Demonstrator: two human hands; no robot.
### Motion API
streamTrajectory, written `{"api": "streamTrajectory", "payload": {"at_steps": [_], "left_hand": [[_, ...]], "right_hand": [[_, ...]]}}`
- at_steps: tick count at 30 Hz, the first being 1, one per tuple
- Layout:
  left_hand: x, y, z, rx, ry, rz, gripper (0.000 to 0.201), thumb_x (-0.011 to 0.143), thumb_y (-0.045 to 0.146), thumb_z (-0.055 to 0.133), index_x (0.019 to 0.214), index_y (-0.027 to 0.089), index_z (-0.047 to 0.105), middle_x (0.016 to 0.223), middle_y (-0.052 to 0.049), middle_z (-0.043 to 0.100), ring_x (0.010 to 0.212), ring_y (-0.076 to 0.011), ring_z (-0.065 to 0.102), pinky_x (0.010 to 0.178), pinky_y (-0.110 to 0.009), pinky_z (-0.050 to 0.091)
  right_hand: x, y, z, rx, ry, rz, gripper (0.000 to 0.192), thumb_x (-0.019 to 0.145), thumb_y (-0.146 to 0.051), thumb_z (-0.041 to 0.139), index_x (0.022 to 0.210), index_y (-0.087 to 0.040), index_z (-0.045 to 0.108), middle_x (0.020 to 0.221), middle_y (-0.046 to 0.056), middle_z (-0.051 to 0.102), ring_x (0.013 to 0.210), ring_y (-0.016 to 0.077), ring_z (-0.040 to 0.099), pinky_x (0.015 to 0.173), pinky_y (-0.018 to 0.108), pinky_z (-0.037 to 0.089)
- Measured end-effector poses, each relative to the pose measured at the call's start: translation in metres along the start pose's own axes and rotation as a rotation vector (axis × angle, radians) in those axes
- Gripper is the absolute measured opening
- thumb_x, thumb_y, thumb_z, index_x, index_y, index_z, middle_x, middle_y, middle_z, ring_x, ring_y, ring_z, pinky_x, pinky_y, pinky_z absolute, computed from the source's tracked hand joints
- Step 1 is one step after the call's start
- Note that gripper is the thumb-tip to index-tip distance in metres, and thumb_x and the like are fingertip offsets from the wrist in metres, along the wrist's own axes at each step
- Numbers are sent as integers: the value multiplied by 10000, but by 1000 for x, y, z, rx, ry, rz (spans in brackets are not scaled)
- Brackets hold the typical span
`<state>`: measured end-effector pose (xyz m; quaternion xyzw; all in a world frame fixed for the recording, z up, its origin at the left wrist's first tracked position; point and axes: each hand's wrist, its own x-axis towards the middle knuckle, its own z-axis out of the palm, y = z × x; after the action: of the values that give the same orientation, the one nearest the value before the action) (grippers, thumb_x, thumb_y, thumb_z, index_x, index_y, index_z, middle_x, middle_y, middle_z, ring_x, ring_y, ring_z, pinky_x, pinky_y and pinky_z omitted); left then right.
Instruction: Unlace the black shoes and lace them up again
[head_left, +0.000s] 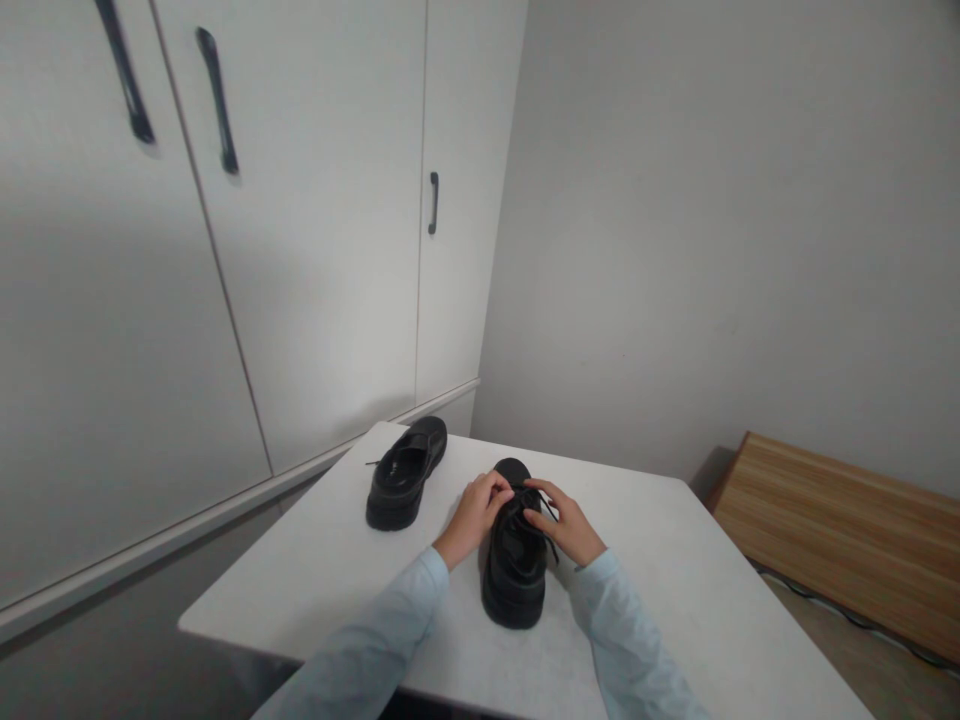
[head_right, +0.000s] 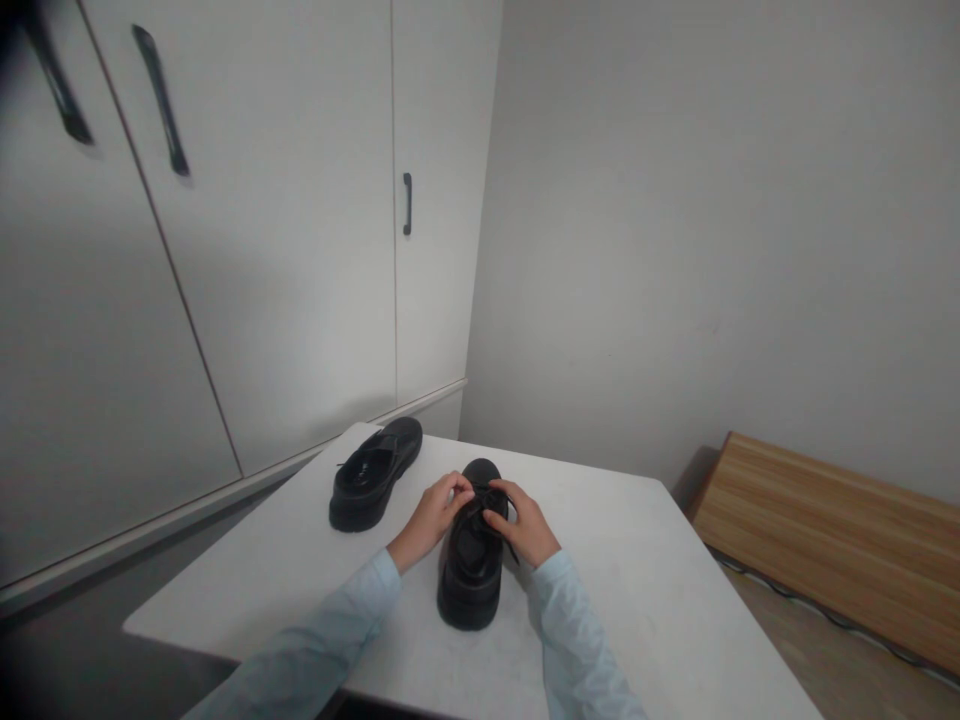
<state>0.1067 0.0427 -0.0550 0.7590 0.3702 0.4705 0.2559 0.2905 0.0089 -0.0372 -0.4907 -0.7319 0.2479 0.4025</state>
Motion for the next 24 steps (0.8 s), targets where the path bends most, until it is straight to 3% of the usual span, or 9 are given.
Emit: {"api": "streamTrajectory", "payload": {"at_steps": [15,24], "left_hand": [[0,9,-5,-210,-187,-20,114,801,221,514,908,181,520,762,18,508,704,-123,469,652,-233,372],[5,10,-9,-527,-80,-116,160,764,263,568,788,186,430,771,20,481,754,-128,522,719,-261,421]], "right_hand": [[0,3,1,18,-5,12,424,733,-355,602,1140,-236,576,1218,73,584,1140,255,517,944,432,409],[-1,0,1,20,1,23,419,737,-362,594,1137,-239,578,1222,68,583,1140,259,517,934,433,415]]}}
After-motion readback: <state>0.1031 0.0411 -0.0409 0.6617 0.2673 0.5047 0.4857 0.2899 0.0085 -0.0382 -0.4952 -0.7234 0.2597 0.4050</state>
